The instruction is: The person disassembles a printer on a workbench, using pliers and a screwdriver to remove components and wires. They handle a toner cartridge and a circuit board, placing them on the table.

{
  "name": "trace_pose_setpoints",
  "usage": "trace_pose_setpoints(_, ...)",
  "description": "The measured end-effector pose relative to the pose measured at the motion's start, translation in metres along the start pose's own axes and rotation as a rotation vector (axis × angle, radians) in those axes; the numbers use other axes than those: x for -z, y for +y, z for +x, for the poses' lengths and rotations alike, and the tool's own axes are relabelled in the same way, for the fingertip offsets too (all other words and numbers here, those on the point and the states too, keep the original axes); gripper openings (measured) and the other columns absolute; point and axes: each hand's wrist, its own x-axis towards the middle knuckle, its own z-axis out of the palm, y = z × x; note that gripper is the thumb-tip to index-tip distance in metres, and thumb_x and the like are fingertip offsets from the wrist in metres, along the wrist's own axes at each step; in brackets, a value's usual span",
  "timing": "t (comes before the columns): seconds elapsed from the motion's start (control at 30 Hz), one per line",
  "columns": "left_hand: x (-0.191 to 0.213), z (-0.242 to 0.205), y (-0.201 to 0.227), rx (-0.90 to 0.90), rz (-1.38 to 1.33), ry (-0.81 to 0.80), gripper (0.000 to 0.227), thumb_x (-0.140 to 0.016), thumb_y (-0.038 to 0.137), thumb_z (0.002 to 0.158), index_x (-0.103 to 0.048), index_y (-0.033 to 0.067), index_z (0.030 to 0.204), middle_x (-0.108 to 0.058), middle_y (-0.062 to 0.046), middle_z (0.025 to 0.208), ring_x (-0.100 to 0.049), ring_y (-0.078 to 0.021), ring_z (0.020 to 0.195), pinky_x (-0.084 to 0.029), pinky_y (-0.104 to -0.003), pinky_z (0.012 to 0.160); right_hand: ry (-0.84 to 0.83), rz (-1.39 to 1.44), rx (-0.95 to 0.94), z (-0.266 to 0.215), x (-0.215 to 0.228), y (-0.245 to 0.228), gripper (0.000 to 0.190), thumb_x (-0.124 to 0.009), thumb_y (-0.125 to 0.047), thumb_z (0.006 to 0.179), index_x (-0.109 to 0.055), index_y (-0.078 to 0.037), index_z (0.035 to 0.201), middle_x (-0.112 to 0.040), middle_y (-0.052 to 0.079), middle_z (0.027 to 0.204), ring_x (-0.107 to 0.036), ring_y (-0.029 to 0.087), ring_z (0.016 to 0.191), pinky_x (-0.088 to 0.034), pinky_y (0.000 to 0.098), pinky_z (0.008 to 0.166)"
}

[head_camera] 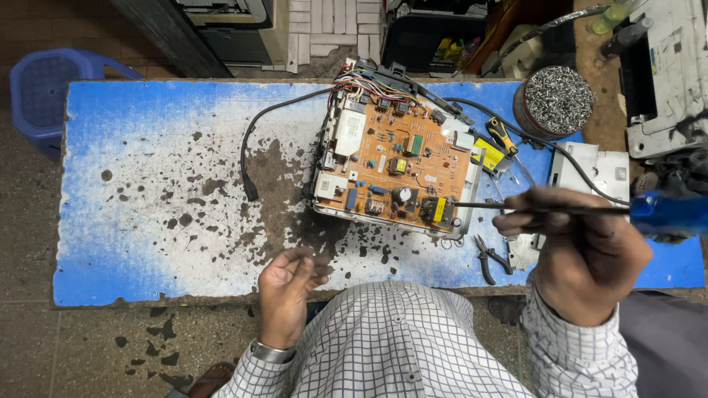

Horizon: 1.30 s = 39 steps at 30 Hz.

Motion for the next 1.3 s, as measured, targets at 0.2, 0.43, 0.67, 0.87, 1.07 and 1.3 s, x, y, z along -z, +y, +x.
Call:
trace_pose_setpoints(0.2,-0.005,-0.006,-0.001,-0.081,0.111,-0.048,0.017,-0.075,0.008,0.091,-0.067,-0.0043,0.099,-0.074,-0.018,0.084,-0.073,-0.0208,0.070,-0.061,-0.032,0.062,-0.059,-0.195,0.081,0.003,0.009,0.002,0.019,-0.066,-0.001,0.105,-0.053,0.006,0.117,-0.070,0.022,0.099,-0.073,0.024,0.085,-0.064,0.0350,0.077)
trace_pose_setpoints(0.43,-0.021,-0.009,0.006,-0.155,0.070,-0.161,0.016,-0.075,0.006,0.089,-0.069,-0.0040,0.098,-0.077,-0.015,0.083,-0.076,-0.0194,0.071,-0.063,-0.030,0.062,0.052,-0.510,0.006,-0.007,0.006,0.001,0.005,-0.065,0.010,0.101,-0.062,0.014,0.101,-0.069,0.029,0.093,-0.070,0.035,0.078,-0.060,0.0427,0.073)
trace_pose_setpoints(0.67,-0.044,-0.010,0.008,-0.336,0.003,-0.290,0.012,-0.077,-0.001,0.090,-0.072,-0.0042,0.100,-0.075,-0.013,0.091,-0.073,-0.0166,0.080,-0.065,-0.031,0.075,-0.099,-0.196,0.145,-0.012,0.013,0.018,0.012,-0.059,0.003,0.111,-0.055,0.013,0.106,-0.070,0.021,0.104,-0.075,0.030,0.100,-0.064,0.0387,0.096)
trace_pose_setpoints(0.87,-0.055,-0.011,0.014,-0.321,-0.002,-0.334,0.015,-0.079,-0.002,0.088,-0.071,-0.0038,0.100,-0.074,-0.013,0.095,-0.073,-0.0166,0.086,-0.065,-0.032,0.080,-0.087,-0.313,0.224,-0.010,0.010,0.021,0.007,-0.064,0.006,0.107,-0.057,0.008,0.110,-0.071,0.021,0.102,-0.076,0.027,0.095,-0.065,0.0372,0.088)
trace_pose_setpoints(1.07,-0.061,-0.013,0.016,-0.339,0.032,-0.342,0.015,-0.078,0.002,0.089,-0.072,-0.0035,0.101,-0.075,-0.013,0.099,-0.074,-0.0168,0.090,-0.065,-0.033,0.083,-0.050,-0.290,0.248,-0.013,0.004,0.019,0.006,-0.062,0.007,0.105,-0.058,0.011,0.108,-0.070,0.018,0.100,-0.075,0.026,0.099,-0.065,0.0372,0.093)
trace_pose_setpoints(1.3,-0.074,-0.011,0.021,-0.393,0.063,-0.370,0.016,-0.081,0.007,0.088,-0.075,-0.0033,0.100,-0.077,-0.013,0.096,-0.075,-0.0168,0.085,-0.066,-0.031,0.078,0.026,-0.234,0.181,-0.023,0.014,0.016,0.010,-0.063,0.003,0.114,-0.059,0.012,0.113,-0.071,0.027,0.100,-0.076,0.031,0.097,-0.064,0.0424,0.093)
